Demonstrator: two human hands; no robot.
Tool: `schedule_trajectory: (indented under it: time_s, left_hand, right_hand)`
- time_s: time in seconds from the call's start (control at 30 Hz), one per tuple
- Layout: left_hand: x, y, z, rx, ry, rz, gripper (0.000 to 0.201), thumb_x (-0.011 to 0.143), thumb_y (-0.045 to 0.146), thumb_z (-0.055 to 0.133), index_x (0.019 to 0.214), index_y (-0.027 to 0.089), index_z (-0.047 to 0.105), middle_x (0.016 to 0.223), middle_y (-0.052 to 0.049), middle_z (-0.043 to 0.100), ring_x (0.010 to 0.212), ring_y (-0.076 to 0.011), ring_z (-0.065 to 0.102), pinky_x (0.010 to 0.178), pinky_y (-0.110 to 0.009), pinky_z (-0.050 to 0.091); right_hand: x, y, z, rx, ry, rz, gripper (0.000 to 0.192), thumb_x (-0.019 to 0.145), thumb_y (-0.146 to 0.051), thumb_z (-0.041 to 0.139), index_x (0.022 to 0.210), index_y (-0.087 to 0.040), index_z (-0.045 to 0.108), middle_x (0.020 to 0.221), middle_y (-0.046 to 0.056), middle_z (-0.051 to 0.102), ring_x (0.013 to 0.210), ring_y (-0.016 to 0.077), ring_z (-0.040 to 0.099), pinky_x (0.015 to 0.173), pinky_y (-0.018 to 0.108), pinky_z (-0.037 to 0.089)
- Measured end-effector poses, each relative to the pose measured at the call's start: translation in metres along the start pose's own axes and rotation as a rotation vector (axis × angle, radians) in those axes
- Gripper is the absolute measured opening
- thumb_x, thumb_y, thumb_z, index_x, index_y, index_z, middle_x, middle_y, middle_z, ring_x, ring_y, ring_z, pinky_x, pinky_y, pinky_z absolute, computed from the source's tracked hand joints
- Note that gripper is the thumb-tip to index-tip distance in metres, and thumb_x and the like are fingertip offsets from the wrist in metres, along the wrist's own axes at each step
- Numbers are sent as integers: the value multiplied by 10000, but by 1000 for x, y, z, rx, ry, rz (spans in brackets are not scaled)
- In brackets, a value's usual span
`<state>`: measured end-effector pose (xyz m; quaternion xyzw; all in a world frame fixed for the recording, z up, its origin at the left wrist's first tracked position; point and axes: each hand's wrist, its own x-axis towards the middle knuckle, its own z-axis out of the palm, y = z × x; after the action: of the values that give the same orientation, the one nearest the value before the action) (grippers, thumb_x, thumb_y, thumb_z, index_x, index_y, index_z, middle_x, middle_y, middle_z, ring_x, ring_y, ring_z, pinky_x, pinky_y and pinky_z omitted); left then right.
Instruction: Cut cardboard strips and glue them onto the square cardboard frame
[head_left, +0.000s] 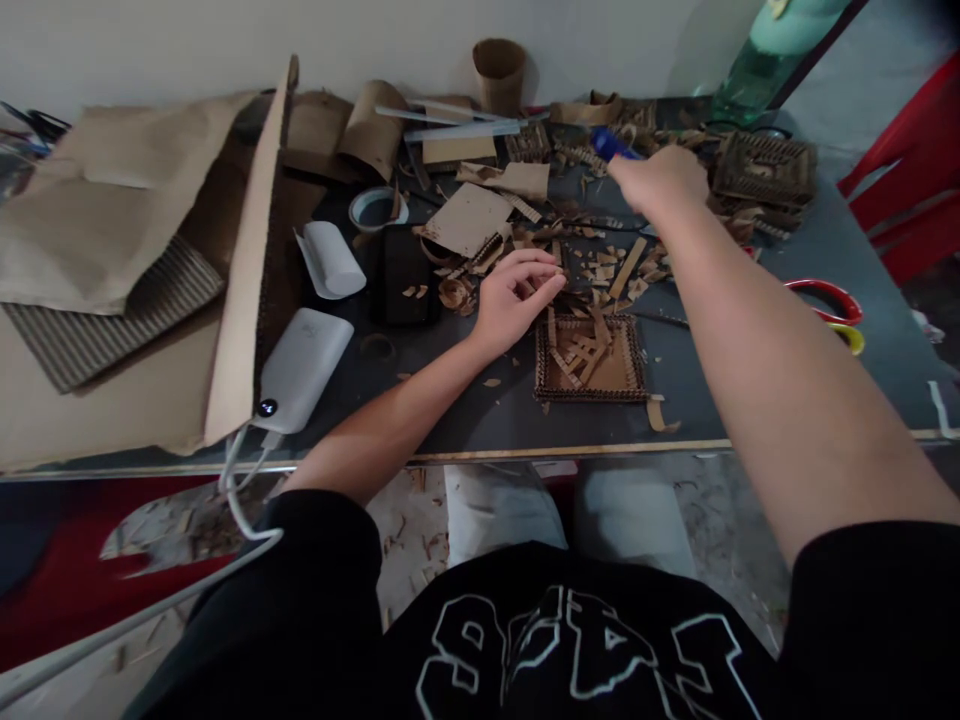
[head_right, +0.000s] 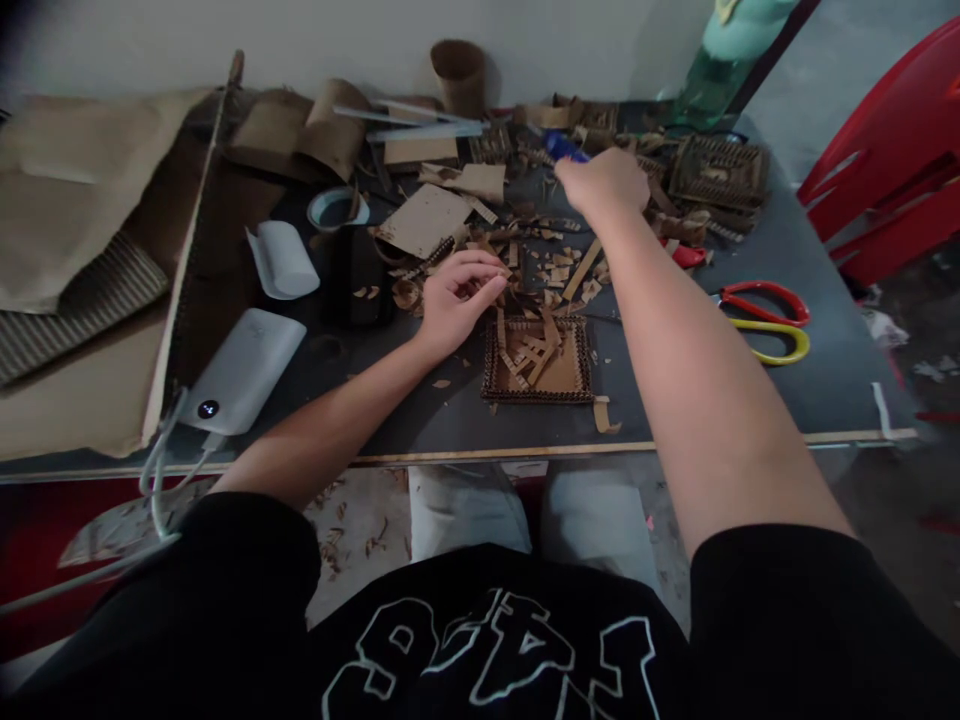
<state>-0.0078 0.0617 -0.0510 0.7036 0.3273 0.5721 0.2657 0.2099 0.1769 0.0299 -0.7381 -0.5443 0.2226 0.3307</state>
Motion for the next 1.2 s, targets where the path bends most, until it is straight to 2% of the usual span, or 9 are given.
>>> schedule_trajectory:
  time_s: [0.1,0.2,0.3,0.4,0.47,0.6,0.73,0.93,1.2]
  left_hand:
    - [1,-4,1,-2,25,-23,413,904,600,678,945,206,797,1054,-77,760,754,-99,657,559,-202,471]
    - [2,-6,1,17,56,-34,442,895,638,666,938,220,804,1036,-73,758,824,-124,671,625,-226,514]
    - [2,-9,0,34,91,-42,476,883,677,653,923,229,810,1026,-67,757,910,-148,688,770,-275,572]
    - [2,-11,0,34,94,-70,507,871,705,645,944,229,805,1061,-68,745,923,-148,693,801,-285,587]
    - [2,-12,1,23,97,-81,513,865,707,651,948,224,804,1064,-71,741,924,-145,695,791,-272,589]
    - [2,-13,0,25,116,-96,521,849,721,660,946,231,811,1053,-70,738,913,-139,694,788,-260,592]
    - [2,-18,-2,92,136,-89,487,882,698,633,1001,261,812,1060,-67,716,961,-153,681,893,-303,596]
    - [2,-26,-3,98,148,-90,501,859,721,640,1018,280,815,1087,-70,680,1064,-192,657,971,-349,585]
    - [1,-23,-4,80,138,-124,473,822,725,683,998,311,827,1092,-64,682,1068,-209,637,1000,-389,567]
  right_hand:
    - [-26,-24,-18,223,95,183,215,848,-379,622,891,-201,509,782,35,557,778,202,593,799,434,489]
    - [-44,-35,-33,474,-115,215,45,828,-249,497,815,-234,456,639,-49,452,553,117,457,592,295,416]
    - [-55,-32,-43,782,-379,283,105,810,-238,424,707,-218,414,616,-51,416,486,67,338,505,237,318]
    - [-61,-23,-45,860,-376,343,198,859,-320,364,695,-220,412,600,-63,334,474,58,251,477,222,253]
    - [-64,-17,-41,801,-328,301,253,905,-342,379,687,-226,434,591,-60,345,483,76,246,478,246,244]
    - [-64,-3,-30,531,-108,-41,236,867,-235,654,688,-250,501,599,-58,457,583,121,352,608,297,348]
    - [-62,8,-26,171,-67,-347,185,813,-310,767,806,-268,586,920,14,721,816,190,570,849,361,464]
    - [-76,27,-21,-23,-16,-366,385,782,-614,756,1032,-380,580,1180,-11,754,1133,301,604,1018,445,474]
    - [-91,33,-11,-237,-8,-342,399,875,-480,637,1213,-277,576,1256,107,687,1223,365,628,1067,503,486]
